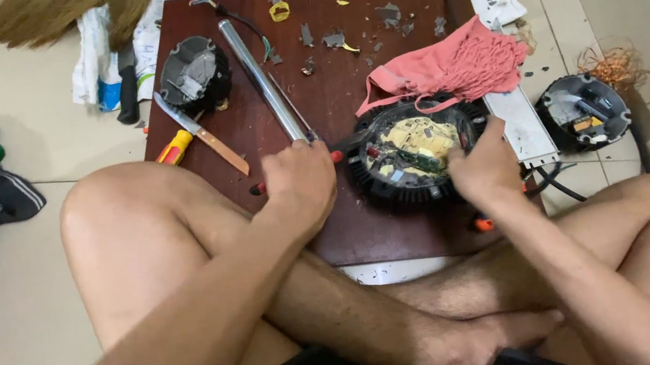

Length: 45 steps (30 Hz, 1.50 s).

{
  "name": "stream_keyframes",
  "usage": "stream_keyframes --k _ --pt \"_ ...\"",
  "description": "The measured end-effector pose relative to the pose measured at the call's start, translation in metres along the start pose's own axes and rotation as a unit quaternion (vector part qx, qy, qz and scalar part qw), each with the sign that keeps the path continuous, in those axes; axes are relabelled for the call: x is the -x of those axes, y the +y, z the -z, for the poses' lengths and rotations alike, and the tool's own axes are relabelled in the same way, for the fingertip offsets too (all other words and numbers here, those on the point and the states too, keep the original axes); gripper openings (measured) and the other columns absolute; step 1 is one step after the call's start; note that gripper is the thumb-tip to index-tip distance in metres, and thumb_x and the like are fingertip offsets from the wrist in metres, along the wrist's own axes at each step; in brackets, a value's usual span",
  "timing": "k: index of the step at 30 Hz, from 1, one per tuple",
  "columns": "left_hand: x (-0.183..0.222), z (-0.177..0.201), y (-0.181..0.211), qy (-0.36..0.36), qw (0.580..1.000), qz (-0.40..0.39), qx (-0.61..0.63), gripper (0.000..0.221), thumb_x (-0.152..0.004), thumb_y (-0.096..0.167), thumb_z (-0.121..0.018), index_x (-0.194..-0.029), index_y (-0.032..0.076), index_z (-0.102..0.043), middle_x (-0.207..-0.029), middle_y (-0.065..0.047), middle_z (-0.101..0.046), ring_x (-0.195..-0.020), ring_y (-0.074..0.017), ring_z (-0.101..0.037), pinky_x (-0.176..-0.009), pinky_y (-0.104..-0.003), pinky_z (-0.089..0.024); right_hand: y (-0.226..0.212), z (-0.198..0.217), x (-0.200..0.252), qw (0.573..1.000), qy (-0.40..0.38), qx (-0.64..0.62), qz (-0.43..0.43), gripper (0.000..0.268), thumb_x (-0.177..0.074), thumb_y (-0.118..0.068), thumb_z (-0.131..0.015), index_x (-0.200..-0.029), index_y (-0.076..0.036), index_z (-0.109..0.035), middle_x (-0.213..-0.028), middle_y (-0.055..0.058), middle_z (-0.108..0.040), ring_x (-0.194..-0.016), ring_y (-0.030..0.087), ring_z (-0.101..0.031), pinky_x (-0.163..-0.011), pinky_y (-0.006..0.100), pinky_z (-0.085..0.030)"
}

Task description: The person is disassembling a circular electronic component using a screwdriver to remove screws and pliers to pry parts apart.

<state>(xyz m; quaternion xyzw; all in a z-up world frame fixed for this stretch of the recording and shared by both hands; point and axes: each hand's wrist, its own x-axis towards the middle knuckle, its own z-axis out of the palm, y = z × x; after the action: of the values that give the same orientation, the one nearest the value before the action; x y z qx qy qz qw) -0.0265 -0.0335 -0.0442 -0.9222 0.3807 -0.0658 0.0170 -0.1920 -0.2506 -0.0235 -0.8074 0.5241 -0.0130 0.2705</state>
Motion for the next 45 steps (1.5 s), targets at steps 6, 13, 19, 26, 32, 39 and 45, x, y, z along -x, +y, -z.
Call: stream_keyframes --k 6,13,19,26,32,39,45 --pt "-0.023 0.031 0.03 -0.247 0.968 -0.031 -0.014 0.025 -0.092 0.008 -0.06 -0.106 0.012 -0.08 -0.096 -0.006 -0.077 -0.093 -0.0355 -0.075 -0.061 -0.056 -0.052 -0.038 0.008 0.106 0.987 0.115 -0.091 0.061 0.071 -0.103 -0.016 -0.057 -0.164 -0.011 -0.021 -0.135 0.031 -0.049 -0.124 0.06 -0.057 -0.105 0.07 -0.048" --pt "-0.015 0.089 0.054 -0.326 0.945 -0.023 0.001 0.03 -0.09 0.014 -0.066 -0.117 0.008 -0.078 -0.108 -0.01 -0.077 -0.105 -0.0406 -0.072 -0.053 -0.057 -0.055 -0.037 0.01 0.129 0.977 0.131 -0.137 0.1 0.07 -0.103 -0.004 -0.054 -0.163 0.0 -0.018 -0.137 0.034 -0.044 -0.12 0.063 -0.058 -0.098 0.074 -0.052" --pt "-0.005 0.083 0.052 -0.266 0.957 -0.003 0.112 0.032 -0.09 0.027 -0.063 -0.101 0.003 -0.082 -0.096 -0.015 -0.079 -0.085 -0.031 -0.077 -0.072 -0.042 -0.06 -0.028 -0.001 0.132 0.969 0.155 -0.153 0.115 0.071 -0.102 -0.011 -0.053 -0.164 -0.001 -0.019 -0.132 0.031 -0.046 -0.109 0.062 -0.064 -0.089 0.072 -0.056" --pt "-0.016 0.019 0.044 -0.463 0.59 0.246 0.614 0.036 -0.097 0.018 -0.056 -0.126 -0.002 -0.049 -0.084 -0.021 -0.074 -0.071 -0.0386 -0.078 -0.06 -0.061 -0.063 -0.025 -0.011 0.128 0.969 0.188 -0.131 0.091 0.074 -0.1 -0.008 -0.057 -0.164 -0.006 -0.019 -0.133 0.028 -0.047 -0.108 0.061 -0.065 -0.09 0.072 -0.056" --pt "0.006 0.052 0.048 -0.406 0.241 0.359 0.805 0.016 -0.103 0.019 -0.064 -0.101 0.003 -0.063 -0.087 -0.008 -0.08 -0.073 -0.0189 -0.079 -0.067 -0.035 -0.068 -0.013 -0.02 0.117 0.967 0.194 -0.14 0.089 0.076 -0.099 -0.013 -0.059 -0.164 -0.01 -0.021 -0.132 0.024 -0.047 -0.109 0.057 -0.065 -0.093 0.07 -0.056" --pt "0.022 0.052 0.037 -0.363 0.14 0.36 0.848 0.015 -0.099 0.021 -0.073 -0.105 0.008 -0.069 -0.084 -0.006 -0.077 -0.076 -0.0232 -0.077 -0.072 -0.037 -0.069 -0.002 -0.017 0.105 0.969 0.168 -0.156 0.093 0.078 -0.097 -0.016 -0.061 -0.164 -0.014 -0.023 -0.136 0.025 -0.048 -0.126 0.054 -0.058 -0.102 0.07 -0.049" --pt "0.025 0.048 0.032 -0.347 0.104 0.321 0.875 0.017 -0.099 0.025 -0.075 -0.108 0.01 -0.072 -0.087 0.003 -0.074 -0.079 -0.0124 -0.074 -0.081 -0.033 -0.067 0.0 -0.006 0.097 0.963 0.135 -0.214 0.092 0.076 -0.1 -0.011 -0.062 -0.163 -0.007 -0.02 -0.15 0.033 -0.046 -0.139 0.055 -0.049 -0.109 0.07 -0.042"
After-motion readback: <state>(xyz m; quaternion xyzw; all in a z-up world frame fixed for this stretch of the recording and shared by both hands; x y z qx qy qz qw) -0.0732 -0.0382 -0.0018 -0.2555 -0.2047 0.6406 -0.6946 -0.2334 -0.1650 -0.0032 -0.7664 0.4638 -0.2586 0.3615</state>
